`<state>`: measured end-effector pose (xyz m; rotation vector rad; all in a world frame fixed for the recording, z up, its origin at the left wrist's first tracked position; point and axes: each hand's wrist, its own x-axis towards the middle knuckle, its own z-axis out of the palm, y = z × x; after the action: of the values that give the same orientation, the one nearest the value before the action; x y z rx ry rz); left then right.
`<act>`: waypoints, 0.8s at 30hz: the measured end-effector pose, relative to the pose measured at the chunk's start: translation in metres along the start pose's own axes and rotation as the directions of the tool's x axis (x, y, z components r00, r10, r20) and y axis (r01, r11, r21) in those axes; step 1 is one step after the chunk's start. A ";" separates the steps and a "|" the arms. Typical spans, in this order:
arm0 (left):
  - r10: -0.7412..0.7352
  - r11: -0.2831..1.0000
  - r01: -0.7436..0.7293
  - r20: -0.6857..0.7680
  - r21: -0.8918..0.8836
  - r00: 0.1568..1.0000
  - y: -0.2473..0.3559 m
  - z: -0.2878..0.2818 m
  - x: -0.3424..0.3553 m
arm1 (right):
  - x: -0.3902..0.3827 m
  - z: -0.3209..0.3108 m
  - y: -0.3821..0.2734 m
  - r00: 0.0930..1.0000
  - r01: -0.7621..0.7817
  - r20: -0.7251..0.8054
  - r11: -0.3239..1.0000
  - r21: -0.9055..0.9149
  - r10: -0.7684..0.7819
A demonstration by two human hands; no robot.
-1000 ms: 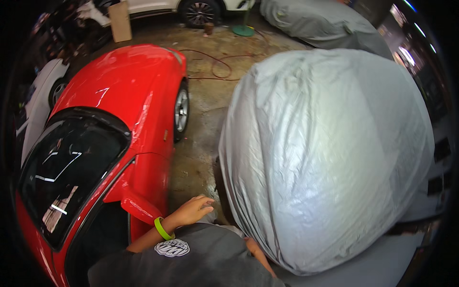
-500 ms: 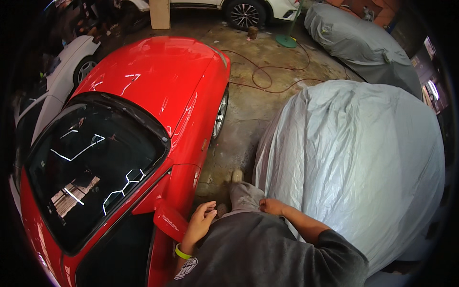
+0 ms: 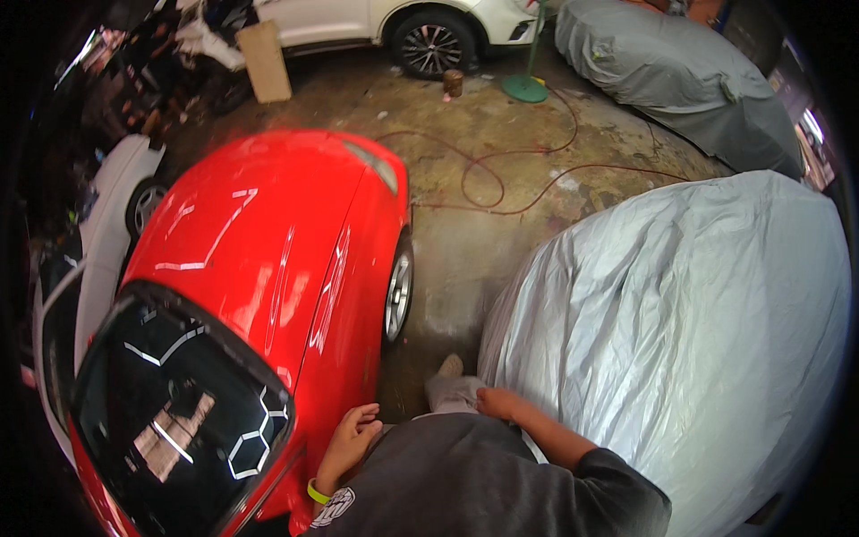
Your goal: The person walks to a red car door, picks up a spray gun and a heat gun, and sits on the ground. They wipe the door surface, then use the heat gun to warm the paint while spraying it with the spray gun. The person repeatedly wipes and heats the door surface.
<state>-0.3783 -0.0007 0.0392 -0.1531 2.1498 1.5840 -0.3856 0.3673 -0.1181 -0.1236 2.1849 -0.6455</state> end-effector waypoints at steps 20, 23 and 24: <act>0.575 0.749 -0.315 0.808 -0.582 -0.126 0.423 0.177 0.552 | 0.198 -0.229 0.182 0.917 -0.144 -0.179 0.713 0.686 0.357; 0.455 0.516 -0.530 0.740 -0.673 -0.496 0.553 0.267 0.574 | 0.246 -0.307 0.166 0.912 -0.132 -0.165 0.649 0.750 0.375; 0.375 0.424 -0.596 0.731 -0.682 -0.570 0.586 0.306 0.581 | 0.254 -0.329 0.163 0.917 -0.136 -0.155 0.651 0.747 0.368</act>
<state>-1.0101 0.5807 0.2348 2.1056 0.6915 0.9409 -0.7764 0.5655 -0.2040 0.7434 1.9842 -1.3845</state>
